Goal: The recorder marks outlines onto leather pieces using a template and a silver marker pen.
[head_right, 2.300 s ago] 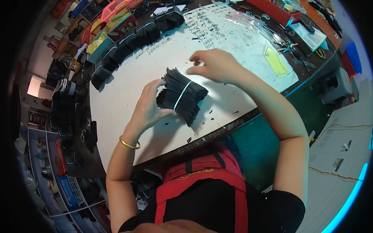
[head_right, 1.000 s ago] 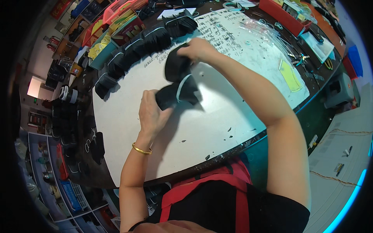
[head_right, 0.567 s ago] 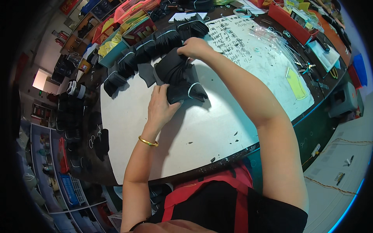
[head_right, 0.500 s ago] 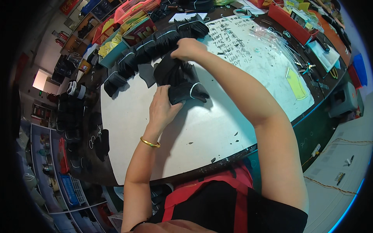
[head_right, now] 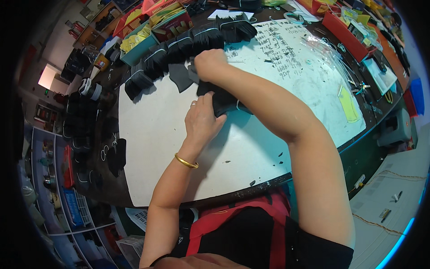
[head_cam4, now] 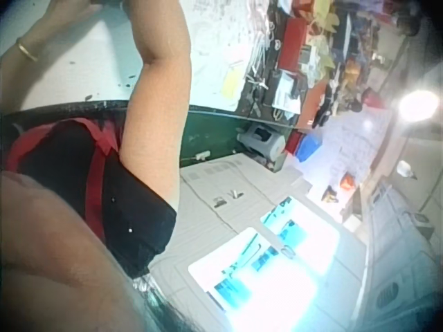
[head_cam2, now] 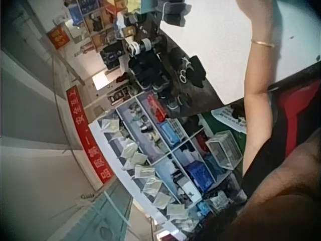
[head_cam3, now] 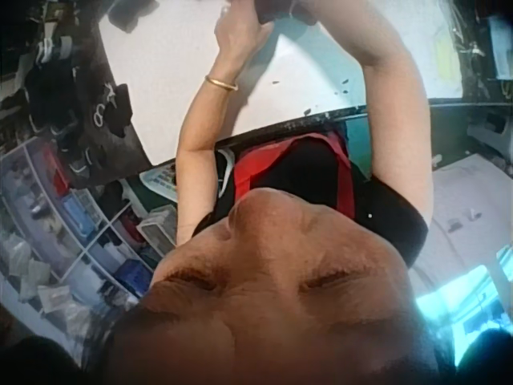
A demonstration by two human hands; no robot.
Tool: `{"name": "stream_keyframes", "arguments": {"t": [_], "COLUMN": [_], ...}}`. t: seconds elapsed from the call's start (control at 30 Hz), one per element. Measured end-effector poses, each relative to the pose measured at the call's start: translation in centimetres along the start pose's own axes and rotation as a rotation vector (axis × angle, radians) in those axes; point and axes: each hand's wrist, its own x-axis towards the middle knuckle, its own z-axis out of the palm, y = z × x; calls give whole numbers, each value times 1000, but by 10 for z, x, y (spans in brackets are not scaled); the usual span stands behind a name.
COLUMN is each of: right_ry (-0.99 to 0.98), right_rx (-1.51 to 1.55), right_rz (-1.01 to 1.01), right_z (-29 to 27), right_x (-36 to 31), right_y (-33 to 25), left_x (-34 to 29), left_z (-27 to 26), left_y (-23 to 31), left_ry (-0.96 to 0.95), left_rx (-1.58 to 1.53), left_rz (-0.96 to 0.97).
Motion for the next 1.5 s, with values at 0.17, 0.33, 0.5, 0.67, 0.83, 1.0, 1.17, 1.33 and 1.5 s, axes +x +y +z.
{"name": "stream_keyframes", "arguments": {"t": [0.17,0.33,0.5,0.67,0.83,1.0,1.17,1.33,1.5], "right_ry": [96,-95,27,288,332,195,18,-180,-368], "right_rx": [-172,95,66,155,227,496,413,392,181], "right_rz": [195,267,116,151,218,-165,-462,-568,-565], "right_z": [-2,13,40,54,53,30,-4,10,16], "right_x": [-11,-3,-5,-7,-14,-6,1,26,44], "right_y": [22,42,34,78,126,142,82,42,27], "left_x": [1,3,2,-29,-87,-101,-103,-102,-102], "left_z": [-2,-1,4,-1,-30,-45,-48,-48,-47], "left_y": [0,6,5,-14,-39,-55,-55,-50,-46], "left_ry": [-24,-30,21,93,86,9,11,-26,-49], "left_rx": [21,29,0,-46,-72,-51,-60,-100,-134], "left_rz": [-40,-21,76,73,-46,-30,9,-6,-31]}}
